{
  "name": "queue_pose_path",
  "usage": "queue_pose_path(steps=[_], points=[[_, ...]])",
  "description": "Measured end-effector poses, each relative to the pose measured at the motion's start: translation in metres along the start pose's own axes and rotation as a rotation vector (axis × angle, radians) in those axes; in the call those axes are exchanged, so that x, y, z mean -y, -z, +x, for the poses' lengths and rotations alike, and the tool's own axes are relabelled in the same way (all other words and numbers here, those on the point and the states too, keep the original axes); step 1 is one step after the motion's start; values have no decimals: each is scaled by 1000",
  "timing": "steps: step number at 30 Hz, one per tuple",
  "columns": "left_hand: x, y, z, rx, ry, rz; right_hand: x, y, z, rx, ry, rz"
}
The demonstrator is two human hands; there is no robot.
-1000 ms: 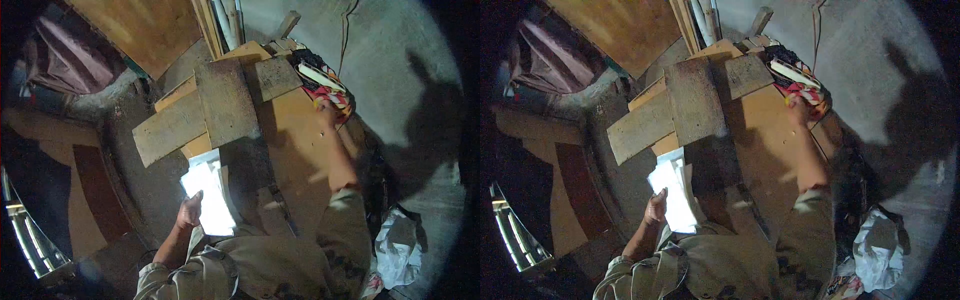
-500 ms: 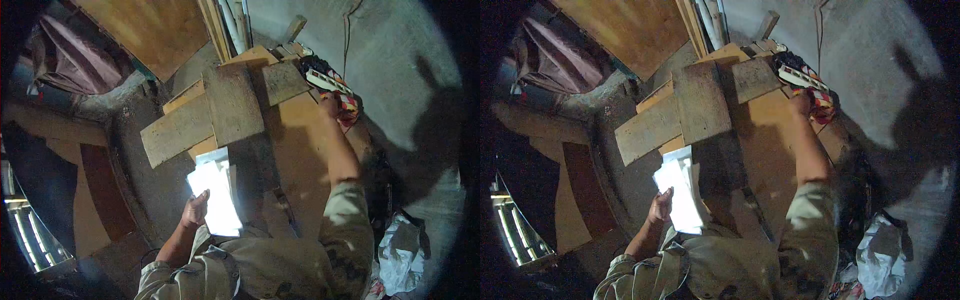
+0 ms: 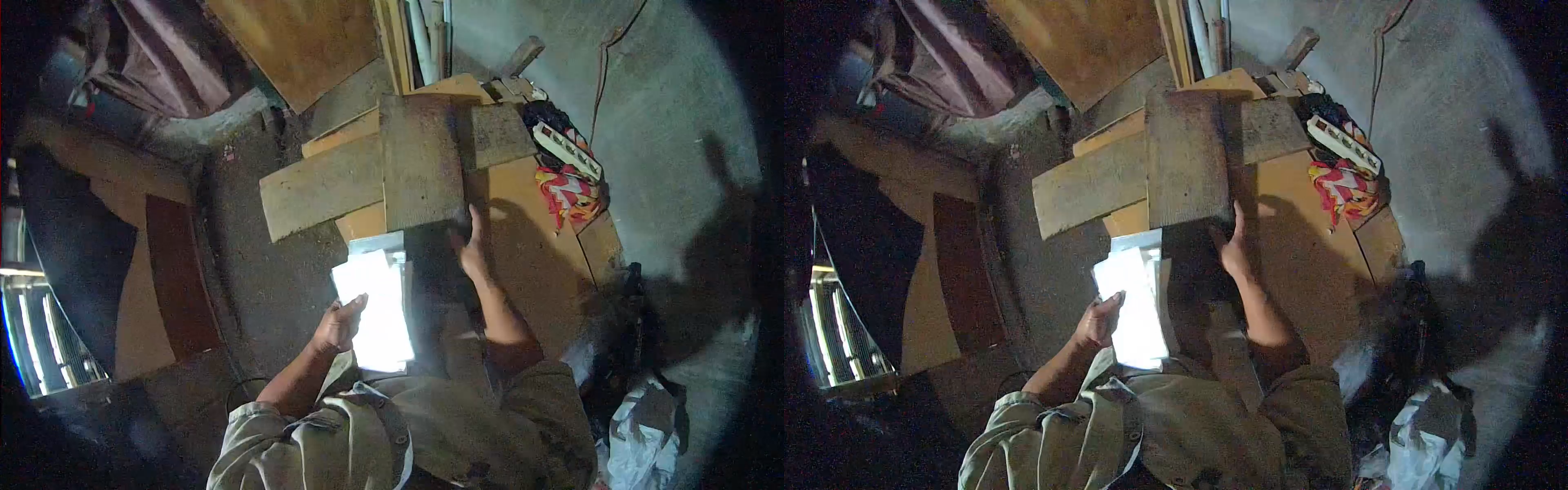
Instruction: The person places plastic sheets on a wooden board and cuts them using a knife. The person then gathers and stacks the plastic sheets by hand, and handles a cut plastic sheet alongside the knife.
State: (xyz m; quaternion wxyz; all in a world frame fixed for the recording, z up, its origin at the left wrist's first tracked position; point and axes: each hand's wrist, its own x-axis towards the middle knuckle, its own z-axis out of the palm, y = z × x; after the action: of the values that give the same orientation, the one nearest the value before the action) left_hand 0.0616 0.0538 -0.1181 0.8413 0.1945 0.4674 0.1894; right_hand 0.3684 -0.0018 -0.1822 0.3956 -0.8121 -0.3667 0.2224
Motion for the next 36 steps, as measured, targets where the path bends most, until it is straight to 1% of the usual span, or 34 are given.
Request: queue_pose_path(steps=[1,2,3,4,5,6,8,9,10,11,12,13,15,16,17,18,19,20,21,22,23,24,26,27,28,30,31,32,33,34,36], points=[[5,2,0,7,-18,-9,9,4,1,4,49,31],[11,3,-2,14,-34,-19,7,3,3,11,54,25],[6,-7,-9,52,-39,47,-1,4,7,43,40,120],[7,-6,-10,52,-44,37,-11,4,12,74,27,215],[9,-3,-10,69,-9,35,-25,0,17,68,75,408],[11,-1,-12,86,26,33,-13,10,15,74,82,401],[16,0,-13,98,-13,-11,21,37,9,198,-104,234],[19,1,-14,108,-46,-46,-14,29,19,249,-44,356],[20,3,-14,111,-52,-56,-27,25,24,253,-37,348],[21,5,-15,83,-44,-50,-34,22,27,254,29,261],[21,5,-14,58,-33,-42,-30,23,26,250,92,174],[22,3,-15,62,-36,-50,-25,25,24,253,98,167],[24,-3,-17,141,-103,-70,-12,28,18,282,119,199],[23,-3,-17,142,-106,-76,-13,28,19,285,123,194],[22,-3,-18,173,-62,-26,-16,26,22,307,52,259],[21,-3,-18,207,-18,24,-9,28,19,313,20,288],[18,-5,-17,224,-9,7,8,32,13,318,-13,317],[20,-12,-17,230,-16,6,23,38,3,227,-57,163],[22,-18,-18,239,-101,-20,38,41,-9,133,-101,8],[23,-20,-20,243,-181,-47,37,41,-20,133,-99,5],[22,-14,-14,220,-119,-8,35,40,-32,139,-194,129],[22,-13,-14,222,-122,-10,33,40,-45,146,-291,255],[20,-12,-12,164,-130,-4,35,36,-68,229,-302,321],[18,-16,-15,235,-149,-21,38,31,-83,223,-299,317],[17,-20,-16,242,-147,-24,44,21,-100,224,-247,439],[22,-30,-18,283,-233,66,54,1,-130,230,-146,688],[32,-33,-10,302,-283,64,63,-6,-141,229,-126,687],[37,-28,-5,303,-280,66,69,-10,-148,227,-107,687],[35,-30,-6,298,-316,87,68,-14,-142,265,-59,771],[32,-33,-6,296,-355,108,68,-11,-145,260,-57,769],[33,-35,-10,316,-374,122,72,-2,-154,295,-243,671]])
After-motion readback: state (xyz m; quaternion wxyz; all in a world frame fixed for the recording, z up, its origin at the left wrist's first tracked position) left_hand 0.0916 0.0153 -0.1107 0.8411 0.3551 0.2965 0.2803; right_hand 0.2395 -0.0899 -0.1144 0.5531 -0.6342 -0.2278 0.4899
